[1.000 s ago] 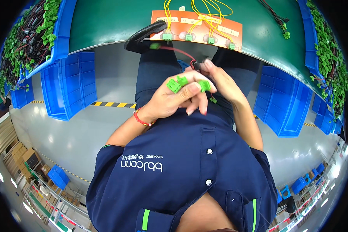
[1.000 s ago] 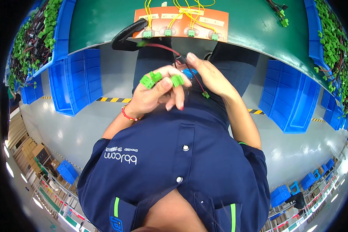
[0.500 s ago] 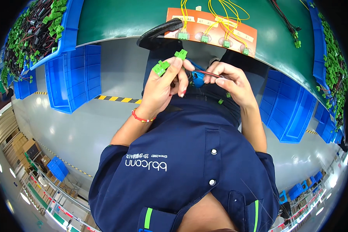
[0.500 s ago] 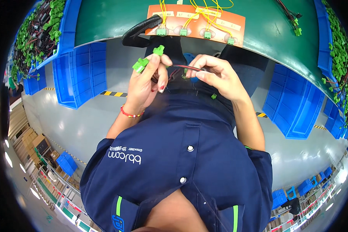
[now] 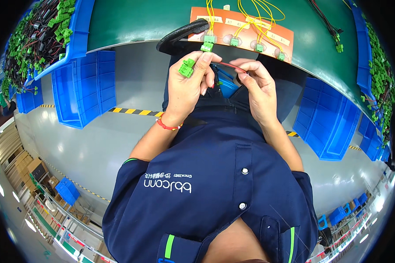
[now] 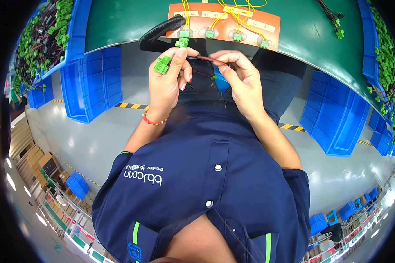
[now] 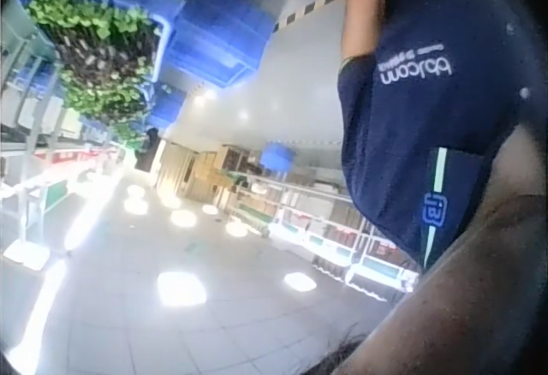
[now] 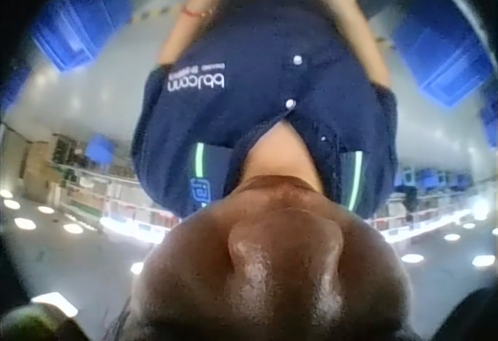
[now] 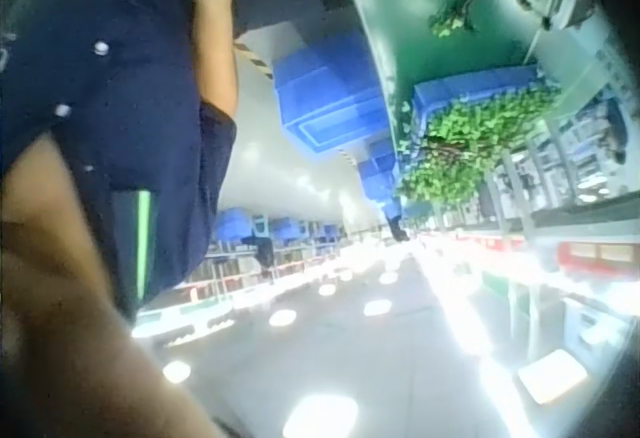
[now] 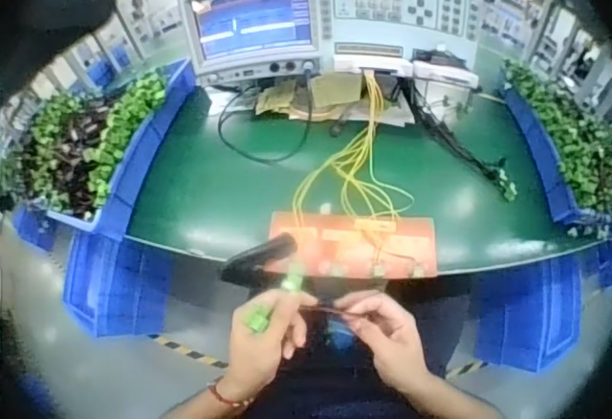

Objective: The person sits at a workstation and repeatedly picks up green plastic connectors and black wires from blue bins. They insert the wires into the connectors and then plug the assembled units into a testing board mounted on the table. The person continues this repetitive assembly and testing cycle throughout the video.

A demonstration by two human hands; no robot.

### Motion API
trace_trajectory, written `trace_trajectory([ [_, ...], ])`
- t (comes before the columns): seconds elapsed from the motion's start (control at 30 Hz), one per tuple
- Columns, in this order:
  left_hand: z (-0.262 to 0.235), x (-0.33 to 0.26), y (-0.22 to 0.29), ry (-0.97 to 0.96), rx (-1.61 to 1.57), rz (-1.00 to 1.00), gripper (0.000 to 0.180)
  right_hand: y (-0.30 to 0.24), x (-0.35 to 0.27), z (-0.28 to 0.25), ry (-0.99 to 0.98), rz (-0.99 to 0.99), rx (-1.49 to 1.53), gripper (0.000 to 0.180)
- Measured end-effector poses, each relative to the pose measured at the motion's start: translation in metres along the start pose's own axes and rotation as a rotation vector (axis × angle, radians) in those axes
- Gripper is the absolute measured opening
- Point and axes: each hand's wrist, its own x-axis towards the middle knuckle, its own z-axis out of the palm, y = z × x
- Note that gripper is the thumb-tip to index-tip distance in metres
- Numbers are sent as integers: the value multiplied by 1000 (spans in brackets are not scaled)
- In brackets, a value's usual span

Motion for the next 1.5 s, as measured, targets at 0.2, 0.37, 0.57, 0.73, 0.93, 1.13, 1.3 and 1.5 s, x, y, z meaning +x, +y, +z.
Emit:
trace_trajectory([
  [0.2,2,7,-3,-9,46,64,33,-14,-14,-10,-29,-241,-299,10],
  [0.37,0,12,-4,-24,5,38,33,-41,-25,-22,-175,-352,-363,10],
  [0.57,-17,15,-9,-220,-110,-81,42,-59,-21,-12,-281,-277,-112,25],
  [0.73,-22,1,-18,-262,-182,-223,47,-51,-5,8,-231,-231,-213,29],
  [0.93,-25,0,-36,-326,-399,-371,46,-28,3,11,-3,50,-95,24],
  [1.13,-19,4,-51,-423,-243,-474,42,-13,13,9,-92,368,393,17],
  [1.3,-15,5,-53,-496,58,-478,31,-12,22,13,-17,394,595,14],
  [1.5,-13,-3,-56,-599,175,-479,28,-15,18,15,-105,345,595,30],
])
